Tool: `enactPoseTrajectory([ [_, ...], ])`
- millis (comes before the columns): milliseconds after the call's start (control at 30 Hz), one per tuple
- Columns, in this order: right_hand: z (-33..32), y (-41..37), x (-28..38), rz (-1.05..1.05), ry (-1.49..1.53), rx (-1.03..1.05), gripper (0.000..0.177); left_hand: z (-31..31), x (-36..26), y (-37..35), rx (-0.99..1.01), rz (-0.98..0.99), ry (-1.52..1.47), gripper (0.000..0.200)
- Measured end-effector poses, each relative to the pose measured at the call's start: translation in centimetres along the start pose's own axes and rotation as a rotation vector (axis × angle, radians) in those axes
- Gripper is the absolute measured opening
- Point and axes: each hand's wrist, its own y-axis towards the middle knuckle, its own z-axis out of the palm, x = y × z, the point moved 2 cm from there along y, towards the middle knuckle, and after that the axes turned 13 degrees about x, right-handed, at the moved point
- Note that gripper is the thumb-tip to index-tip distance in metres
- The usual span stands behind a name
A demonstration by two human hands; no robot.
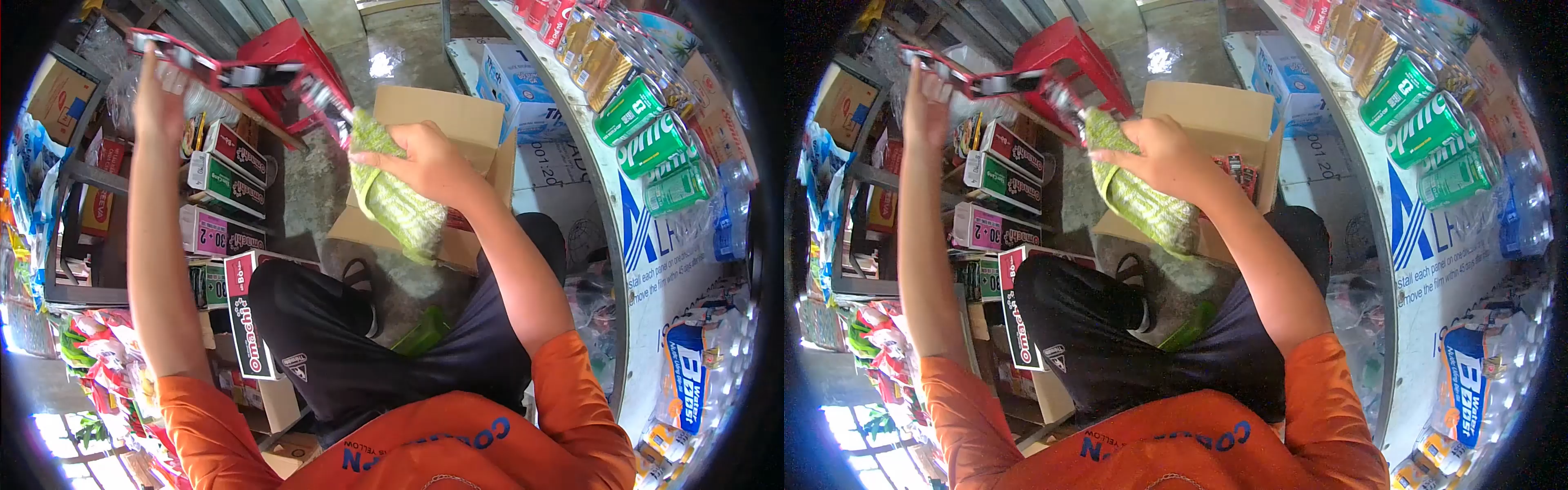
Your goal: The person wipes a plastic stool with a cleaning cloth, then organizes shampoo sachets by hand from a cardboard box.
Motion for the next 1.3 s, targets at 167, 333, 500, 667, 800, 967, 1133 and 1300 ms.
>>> enactPoseTrajectory([
  [167, 0.7, -0.1, 0.0, -0.067, -0.545, -0.266, 0.023, 7.9, 8.2, -11.1, 0.301, -0.562, -0.175, 0.081],
  [333, 2.4, -0.3, 0.2, -0.136, -0.788, -0.31, 0.016, 11.2, 10.0, -15.8, 0.354, -0.629, -0.037, 0.089],
  [500, 2.2, -0.4, 0.0, -0.214, -0.756, -0.354, 0.025, 8.8, 9.6, -15.3, 0.466, -0.178, 0.307, 0.079],
  [667, 2.2, -0.1, 1.0, -0.357, -0.782, -0.396, 0.031, 10.5, 4.7, -16.2, 0.643, 0.239, 0.724, 0.079],
  [800, 2.2, -0.1, 0.8, -0.36, -0.814, -0.399, 0.029, 11.5, 1.6, -15.9, 0.826, 0.564, 1.261, 0.056],
  [967, 1.4, -0.2, 0.6, -0.264, -0.684, -0.325, 0.038, 10.6, 1.3, -15.0, 0.903, 0.429, 1.357, 0.029],
  [1133, 1.1, -0.7, 0.7, -0.25, -0.687, -0.315, 0.039, 10.4, 0.0, -14.2, 1.074, 0.526, 1.662, 0.044],
  [1300, 1.6, -0.6, 1.5, -0.177, -0.724, -0.296, 0.036, 10.6, 3.0, -15.2, 0.992, 0.628, 1.603, 0.031],
])
